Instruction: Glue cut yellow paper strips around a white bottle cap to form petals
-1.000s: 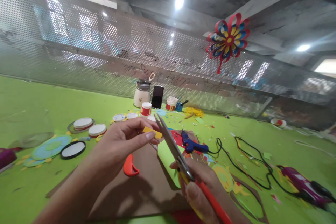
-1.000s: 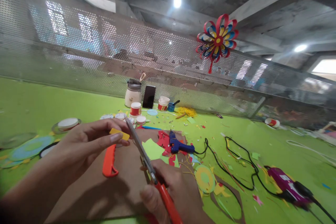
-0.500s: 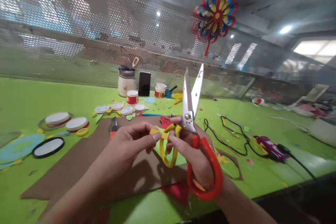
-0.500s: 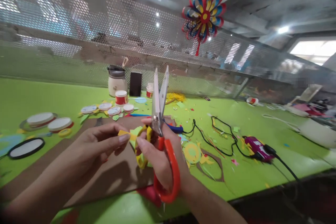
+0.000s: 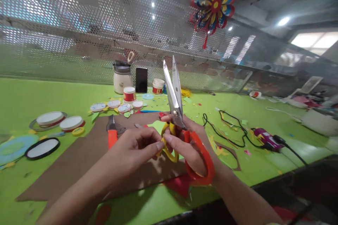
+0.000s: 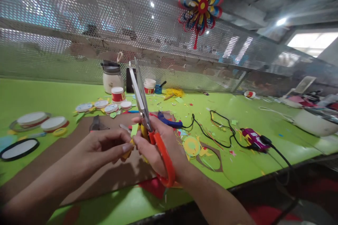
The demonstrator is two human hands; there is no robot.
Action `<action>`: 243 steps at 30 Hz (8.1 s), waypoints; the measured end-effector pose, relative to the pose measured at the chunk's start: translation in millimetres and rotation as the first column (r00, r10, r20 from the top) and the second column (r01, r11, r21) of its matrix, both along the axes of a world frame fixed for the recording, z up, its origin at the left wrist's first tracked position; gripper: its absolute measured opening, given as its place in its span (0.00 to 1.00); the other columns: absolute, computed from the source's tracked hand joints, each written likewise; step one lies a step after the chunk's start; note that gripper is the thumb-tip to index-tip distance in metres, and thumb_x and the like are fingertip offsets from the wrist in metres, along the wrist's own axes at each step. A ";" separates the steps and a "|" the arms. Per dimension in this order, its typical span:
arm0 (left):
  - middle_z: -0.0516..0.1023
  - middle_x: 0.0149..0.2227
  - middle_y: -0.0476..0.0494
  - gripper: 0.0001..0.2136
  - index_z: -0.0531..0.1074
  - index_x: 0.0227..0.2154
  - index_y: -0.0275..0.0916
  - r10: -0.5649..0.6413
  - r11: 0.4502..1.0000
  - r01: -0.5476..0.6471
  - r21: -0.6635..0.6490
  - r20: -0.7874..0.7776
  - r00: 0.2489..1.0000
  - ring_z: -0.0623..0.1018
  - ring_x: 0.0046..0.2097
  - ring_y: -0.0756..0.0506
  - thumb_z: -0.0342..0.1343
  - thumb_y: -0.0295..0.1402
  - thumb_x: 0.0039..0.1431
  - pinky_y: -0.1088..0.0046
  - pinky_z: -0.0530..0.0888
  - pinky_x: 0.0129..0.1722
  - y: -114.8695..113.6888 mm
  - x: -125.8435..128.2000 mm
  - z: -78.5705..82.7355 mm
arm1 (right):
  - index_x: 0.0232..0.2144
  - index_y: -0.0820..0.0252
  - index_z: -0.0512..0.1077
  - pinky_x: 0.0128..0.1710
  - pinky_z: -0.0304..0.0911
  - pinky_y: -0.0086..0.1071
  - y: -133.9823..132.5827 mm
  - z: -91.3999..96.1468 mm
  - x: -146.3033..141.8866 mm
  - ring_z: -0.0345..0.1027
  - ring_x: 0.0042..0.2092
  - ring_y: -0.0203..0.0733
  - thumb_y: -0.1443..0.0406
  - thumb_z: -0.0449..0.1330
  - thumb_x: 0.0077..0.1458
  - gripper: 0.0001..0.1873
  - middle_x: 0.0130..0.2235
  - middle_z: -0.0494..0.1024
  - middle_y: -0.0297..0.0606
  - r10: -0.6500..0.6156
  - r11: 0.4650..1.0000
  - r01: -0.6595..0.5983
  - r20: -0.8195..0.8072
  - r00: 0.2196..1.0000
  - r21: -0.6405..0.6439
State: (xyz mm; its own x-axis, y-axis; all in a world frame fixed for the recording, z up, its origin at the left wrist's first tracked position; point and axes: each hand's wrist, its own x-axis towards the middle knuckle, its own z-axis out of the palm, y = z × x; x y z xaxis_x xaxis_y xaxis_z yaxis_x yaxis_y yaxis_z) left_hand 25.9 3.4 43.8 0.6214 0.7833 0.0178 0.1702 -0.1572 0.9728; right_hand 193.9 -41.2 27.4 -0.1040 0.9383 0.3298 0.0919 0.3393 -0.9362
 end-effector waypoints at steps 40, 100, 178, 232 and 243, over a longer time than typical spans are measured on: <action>0.73 0.33 0.47 0.04 0.73 0.26 0.40 0.339 0.912 -0.399 0.098 0.369 0.865 0.72 0.37 0.47 0.59 0.32 0.55 0.71 0.68 0.38 -4.7 -16.4 0.0 | 0.38 0.59 0.65 0.29 0.56 0.31 -13.6 -11.7 -9.7 0.63 0.31 0.39 0.46 0.48 0.59 0.23 0.30 0.70 0.36 -0.009 0.992 -0.048 0.437 0.899 0.119; 0.74 0.30 0.47 0.06 0.71 0.24 0.39 0.271 0.920 -0.343 0.192 0.323 0.907 0.73 0.36 0.46 0.56 0.32 0.55 0.72 0.69 0.36 -3.9 -19.9 5.6 | 0.37 0.60 0.67 0.25 0.53 0.30 -12.2 -11.6 -10.9 0.60 0.27 0.36 0.42 0.46 0.57 0.28 0.27 0.68 0.35 0.003 0.992 -0.058 0.431 0.903 0.113; 0.66 0.18 0.53 0.09 0.72 0.25 0.37 0.101 0.987 -0.082 -0.141 0.137 0.985 0.64 0.22 0.53 0.61 0.37 0.53 0.79 0.60 0.22 -1.3 1.0 -7.2 | 0.49 0.52 0.67 0.30 0.61 0.31 -3.7 -10.3 -2.8 0.62 0.29 0.35 0.63 0.58 0.57 0.16 0.31 0.69 0.31 -0.134 0.991 0.134 -0.005 0.991 0.021; 0.78 0.28 0.49 0.01 0.77 0.28 0.38 0.214 0.952 -0.090 -0.292 0.426 0.879 0.75 0.30 0.52 0.62 0.28 0.53 0.80 0.70 0.29 -0.7 5.9 -13.7 | 0.39 0.61 0.72 0.28 0.65 0.25 4.3 -15.6 -1.1 0.66 0.25 0.30 0.57 0.63 0.53 0.15 0.26 0.73 0.32 0.034 0.868 -0.321 -0.602 0.798 -0.377; 0.76 0.28 0.45 0.02 0.77 0.27 0.30 0.523 0.845 -0.218 -0.488 0.672 0.524 0.75 0.29 0.53 0.63 0.20 0.48 0.83 0.73 0.28 19.9 -21.3 -2.0 | 0.43 0.61 0.69 0.26 0.64 0.28 -8.0 -46.0 4.5 0.66 0.25 0.34 0.37 0.55 0.46 0.36 0.26 0.72 0.36 0.281 0.819 -0.406 -0.332 0.900 -0.406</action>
